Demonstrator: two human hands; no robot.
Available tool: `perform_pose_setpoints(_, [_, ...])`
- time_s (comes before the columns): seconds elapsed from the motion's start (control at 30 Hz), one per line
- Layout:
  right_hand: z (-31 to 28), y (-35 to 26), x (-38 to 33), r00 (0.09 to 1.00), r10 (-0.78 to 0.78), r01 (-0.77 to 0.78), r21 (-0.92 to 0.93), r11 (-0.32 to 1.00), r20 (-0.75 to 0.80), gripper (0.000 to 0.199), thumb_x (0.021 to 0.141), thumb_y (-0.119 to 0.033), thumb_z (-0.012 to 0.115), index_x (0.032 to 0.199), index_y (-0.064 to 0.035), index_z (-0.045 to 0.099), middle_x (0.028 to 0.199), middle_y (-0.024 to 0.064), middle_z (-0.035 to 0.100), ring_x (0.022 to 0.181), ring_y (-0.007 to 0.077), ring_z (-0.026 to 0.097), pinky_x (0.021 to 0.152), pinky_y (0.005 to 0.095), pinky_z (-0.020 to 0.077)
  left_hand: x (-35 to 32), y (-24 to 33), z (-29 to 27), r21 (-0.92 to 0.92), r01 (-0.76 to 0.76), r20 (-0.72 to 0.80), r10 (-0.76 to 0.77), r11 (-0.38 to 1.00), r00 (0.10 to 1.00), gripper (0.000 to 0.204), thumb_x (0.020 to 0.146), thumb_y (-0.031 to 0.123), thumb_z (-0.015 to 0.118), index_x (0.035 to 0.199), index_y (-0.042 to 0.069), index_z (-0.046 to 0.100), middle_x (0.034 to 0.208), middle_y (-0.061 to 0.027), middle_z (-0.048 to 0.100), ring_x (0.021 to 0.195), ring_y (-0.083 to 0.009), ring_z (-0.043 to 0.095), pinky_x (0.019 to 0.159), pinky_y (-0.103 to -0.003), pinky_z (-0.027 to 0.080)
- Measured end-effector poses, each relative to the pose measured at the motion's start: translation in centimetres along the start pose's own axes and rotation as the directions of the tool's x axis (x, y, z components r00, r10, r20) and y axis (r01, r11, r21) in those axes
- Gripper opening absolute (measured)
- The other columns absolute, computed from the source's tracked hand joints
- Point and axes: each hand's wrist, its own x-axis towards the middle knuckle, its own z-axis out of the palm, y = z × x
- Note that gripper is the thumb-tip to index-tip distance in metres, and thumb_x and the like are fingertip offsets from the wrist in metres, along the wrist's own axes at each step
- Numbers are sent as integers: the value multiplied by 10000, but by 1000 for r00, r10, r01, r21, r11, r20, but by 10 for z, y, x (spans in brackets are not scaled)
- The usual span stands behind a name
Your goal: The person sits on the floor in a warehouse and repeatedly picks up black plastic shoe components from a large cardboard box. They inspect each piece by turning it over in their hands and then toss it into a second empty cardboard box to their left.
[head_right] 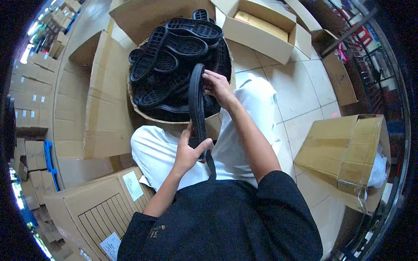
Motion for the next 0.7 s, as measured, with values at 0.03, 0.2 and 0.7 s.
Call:
perform_pose_setpoints(0.03, [-6, 6, 4, 999, 7, -7, -12, 1000, -34, 367, 864, -226, 434, 1199, -76, 419, 1010, 134, 582, 855, 235, 595, 767, 323, 467, 0, -2, 1, 52, -72, -47, 74, 996, 996, 723, 671, 258, 706, 1252, 13, 351, 996, -109, 483, 905, -178, 483, 802, -278, 396])
perform_pose_setpoints(0.2, [-5, 5, 1, 992, 25, -9, 124, 992, -122, 286, 884, -171, 386, 1136, -50, 447, 972, 168, 587, 836, 260, 605, 692, 330, 513, -6, 25, -8, 17, -152, -19, 152, 988, 988, 707, 652, 270, 715, 1231, 47, 375, 1066, -140, 445, 976, -225, 468, 812, -312, 407])
perform_pose_setpoints(0.7, [-1, 26, 4, 954, 236, -254, -80, 964, -182, 635, 841, -546, 331, 1087, 9, 516, 685, 44, 574, 537, 133, 539, 633, 325, 497, 12, 63, -59, -719, -265, -228, 141, 643, 963, 612, 765, 167, 543, 1272, 95, 207, 978, -135, 528, 698, -193, 603, 627, -297, 523])
